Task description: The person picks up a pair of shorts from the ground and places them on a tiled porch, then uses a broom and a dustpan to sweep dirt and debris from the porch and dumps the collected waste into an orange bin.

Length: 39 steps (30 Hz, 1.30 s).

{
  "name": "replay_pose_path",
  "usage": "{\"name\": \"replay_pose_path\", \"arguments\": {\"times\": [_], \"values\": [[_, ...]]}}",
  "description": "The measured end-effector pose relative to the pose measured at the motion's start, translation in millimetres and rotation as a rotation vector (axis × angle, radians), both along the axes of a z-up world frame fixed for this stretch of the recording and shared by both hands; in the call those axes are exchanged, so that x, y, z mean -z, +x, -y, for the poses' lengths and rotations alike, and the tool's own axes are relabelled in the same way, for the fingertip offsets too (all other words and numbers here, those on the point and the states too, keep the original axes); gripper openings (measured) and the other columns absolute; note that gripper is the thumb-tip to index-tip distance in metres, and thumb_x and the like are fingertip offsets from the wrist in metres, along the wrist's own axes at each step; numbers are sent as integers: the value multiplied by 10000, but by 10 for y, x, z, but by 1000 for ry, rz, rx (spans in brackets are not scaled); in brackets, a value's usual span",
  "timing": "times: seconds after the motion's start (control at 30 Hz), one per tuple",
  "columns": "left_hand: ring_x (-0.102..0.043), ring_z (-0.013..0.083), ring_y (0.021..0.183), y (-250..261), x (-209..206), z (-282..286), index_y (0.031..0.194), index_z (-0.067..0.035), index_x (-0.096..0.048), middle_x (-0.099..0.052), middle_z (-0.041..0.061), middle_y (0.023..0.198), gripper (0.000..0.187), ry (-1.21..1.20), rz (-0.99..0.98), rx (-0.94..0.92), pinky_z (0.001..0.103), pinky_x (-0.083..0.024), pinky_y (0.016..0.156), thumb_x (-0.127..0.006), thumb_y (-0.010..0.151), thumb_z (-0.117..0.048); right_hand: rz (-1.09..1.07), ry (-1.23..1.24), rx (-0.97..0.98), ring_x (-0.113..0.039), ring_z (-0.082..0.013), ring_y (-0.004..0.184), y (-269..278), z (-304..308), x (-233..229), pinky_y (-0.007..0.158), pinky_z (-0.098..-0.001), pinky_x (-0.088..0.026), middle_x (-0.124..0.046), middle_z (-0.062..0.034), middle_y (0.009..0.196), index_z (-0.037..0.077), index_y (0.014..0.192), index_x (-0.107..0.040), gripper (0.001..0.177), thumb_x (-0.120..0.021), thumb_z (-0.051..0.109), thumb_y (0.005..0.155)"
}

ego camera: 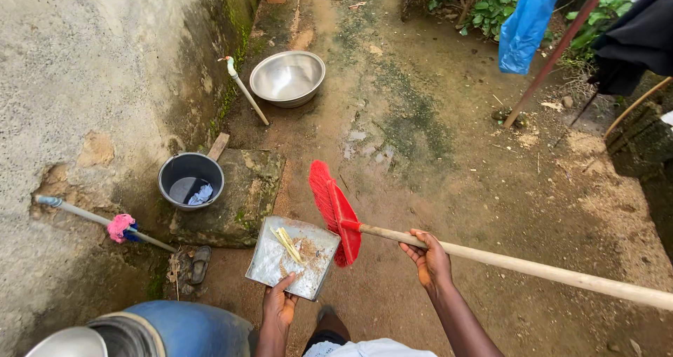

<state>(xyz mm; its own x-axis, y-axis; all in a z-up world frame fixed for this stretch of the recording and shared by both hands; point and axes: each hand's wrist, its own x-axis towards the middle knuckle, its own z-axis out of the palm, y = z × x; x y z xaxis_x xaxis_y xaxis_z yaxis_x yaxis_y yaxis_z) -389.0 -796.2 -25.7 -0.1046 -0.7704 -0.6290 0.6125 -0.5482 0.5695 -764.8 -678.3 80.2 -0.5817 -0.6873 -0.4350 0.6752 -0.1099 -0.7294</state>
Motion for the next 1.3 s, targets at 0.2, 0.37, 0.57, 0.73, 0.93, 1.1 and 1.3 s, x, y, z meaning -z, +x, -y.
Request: {"name": "replay_pose_path", "arguments": {"times": [0.2,0.37,0.57,0.73,0.93,1.1,1.3], "values": [[-680,254,1098,-570,231,1314,1343,-136,-599,-695,72,1226,628,19,-12,15,466,-581,913,-740,764,61,62,-21,-9,-686,-288,944,-494,1448,349,904,-474,-614,-681,-158,1047,-45,1061,-672,223,-611,152,975],[-674,253,1105,-1042,243,2709,1344,-174,-592,-694,50,1228,654,-17,2,21,470,-573,903,-747,751,53,69,-49,8,-689,-315,987,-916,2717,458,926,-492,-596,-683,-154,1098,-34,1081,-648,214,-593,147,981],[-681,262,1115,-1599,100,4082,1348,-109,-591,-697,76,1246,625,-9,17,107,462,-571,917,-770,765,24,67,-12,90,-676,-336,1047,-1371,3690,399,963,-505,-589,-666,-163,1174,-34,1126,-620,231,-553,157,1014],[-671,257,1121,-2227,-237,5134,1357,-95,-572,-690,94,1250,608,17,28,181,461,-565,942,-778,794,8,63,52,207,-661,-339,1109,-1846,4360,237,981,-481,-537,-637,-211,1204,-68,1140,-625,260,-534,152,1034],[-682,240,1100,-2946,-24,6448,1314,-88,-624,-707,80,1212,575,29,-72,208,423,-586,920,-790,770,-2,72,4,286,-651,-359,1095,-2710,5398,633,1008,-512,-573,-644,-205,1152,-76,1128,-608,245,-561,146,1036],[-671,243,1094,-3593,118,7677,1298,-85,-630,-694,87,1210,556,10,-83,191,436,-583,916,-796,773,-12,128,-27,337,-660,-359,1100,-3463,6591,804,992,-532,-527,-644,-186,1147,-58,1093,-607,209,-584,135,1015],[-671,235,1105,-4221,-39,8861,1305,-122,-609,-698,70,1213,578,-2,-46,137,437,-578,914,-785,765,-17,159,-32,290,-659,-355,1089,-4147,8026,663,983,-538,-531,-647,-178,1146,-48,1071,-621,203,-581,140,1007]]}}
